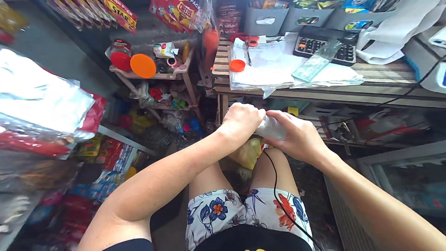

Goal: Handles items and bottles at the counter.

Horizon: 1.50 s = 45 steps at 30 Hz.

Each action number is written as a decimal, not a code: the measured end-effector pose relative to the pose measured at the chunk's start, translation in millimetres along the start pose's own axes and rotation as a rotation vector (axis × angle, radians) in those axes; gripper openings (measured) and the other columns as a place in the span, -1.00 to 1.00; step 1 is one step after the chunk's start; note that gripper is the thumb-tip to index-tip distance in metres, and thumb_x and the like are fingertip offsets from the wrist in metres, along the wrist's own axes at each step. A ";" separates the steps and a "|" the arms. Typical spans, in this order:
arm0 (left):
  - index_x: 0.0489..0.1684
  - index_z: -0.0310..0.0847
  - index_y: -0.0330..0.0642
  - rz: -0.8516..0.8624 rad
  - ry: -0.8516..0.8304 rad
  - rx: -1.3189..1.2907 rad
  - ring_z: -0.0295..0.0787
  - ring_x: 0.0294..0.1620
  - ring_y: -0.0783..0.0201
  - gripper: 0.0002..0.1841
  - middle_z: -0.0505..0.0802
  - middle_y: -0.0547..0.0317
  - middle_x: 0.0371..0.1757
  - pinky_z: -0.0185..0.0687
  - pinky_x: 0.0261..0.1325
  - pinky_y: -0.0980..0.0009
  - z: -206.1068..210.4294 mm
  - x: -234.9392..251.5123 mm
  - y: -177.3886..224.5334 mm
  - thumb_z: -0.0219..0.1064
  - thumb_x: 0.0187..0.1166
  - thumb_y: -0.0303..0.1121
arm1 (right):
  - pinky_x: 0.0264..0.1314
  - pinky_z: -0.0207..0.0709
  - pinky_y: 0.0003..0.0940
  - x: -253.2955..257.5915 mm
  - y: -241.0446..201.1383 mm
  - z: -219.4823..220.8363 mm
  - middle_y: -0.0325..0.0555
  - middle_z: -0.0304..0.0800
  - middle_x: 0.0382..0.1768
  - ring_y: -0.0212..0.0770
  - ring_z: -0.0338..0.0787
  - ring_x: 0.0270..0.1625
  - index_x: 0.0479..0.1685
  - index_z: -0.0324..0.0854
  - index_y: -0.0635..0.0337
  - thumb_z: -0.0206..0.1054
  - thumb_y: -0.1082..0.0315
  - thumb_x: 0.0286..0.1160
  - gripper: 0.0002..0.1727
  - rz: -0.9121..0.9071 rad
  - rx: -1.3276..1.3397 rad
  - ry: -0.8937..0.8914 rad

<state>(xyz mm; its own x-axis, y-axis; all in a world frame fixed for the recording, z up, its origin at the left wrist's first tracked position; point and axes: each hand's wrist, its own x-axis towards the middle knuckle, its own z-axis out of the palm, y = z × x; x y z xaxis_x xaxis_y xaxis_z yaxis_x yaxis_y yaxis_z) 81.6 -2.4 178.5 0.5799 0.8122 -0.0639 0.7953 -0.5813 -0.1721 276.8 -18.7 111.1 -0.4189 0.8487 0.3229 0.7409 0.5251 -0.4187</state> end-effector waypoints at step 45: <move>-0.08 0.65 -0.39 -0.025 -0.414 0.146 0.76 -0.06 -0.15 -0.88 0.77 -0.18 -0.16 0.59 -0.16 -0.01 -35.2 41.4 15.1 0.23 0.56 -0.64 | 0.05 0.76 0.06 -1.7 11.7 54.9 0.19 0.69 0.26 0.12 0.81 0.19 0.32 0.33 0.29 0.70 0.35 0.13 -0.24 -0.118 0.184 0.392</move>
<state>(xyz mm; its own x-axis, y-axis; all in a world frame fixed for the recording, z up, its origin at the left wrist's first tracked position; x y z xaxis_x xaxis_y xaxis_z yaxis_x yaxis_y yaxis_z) 123.8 20.7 207.8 0.4171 0.7942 -0.4418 0.7577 -0.5724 -0.3136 257.4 -10.5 59.0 -0.2382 0.7128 0.6597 0.5793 0.6495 -0.4926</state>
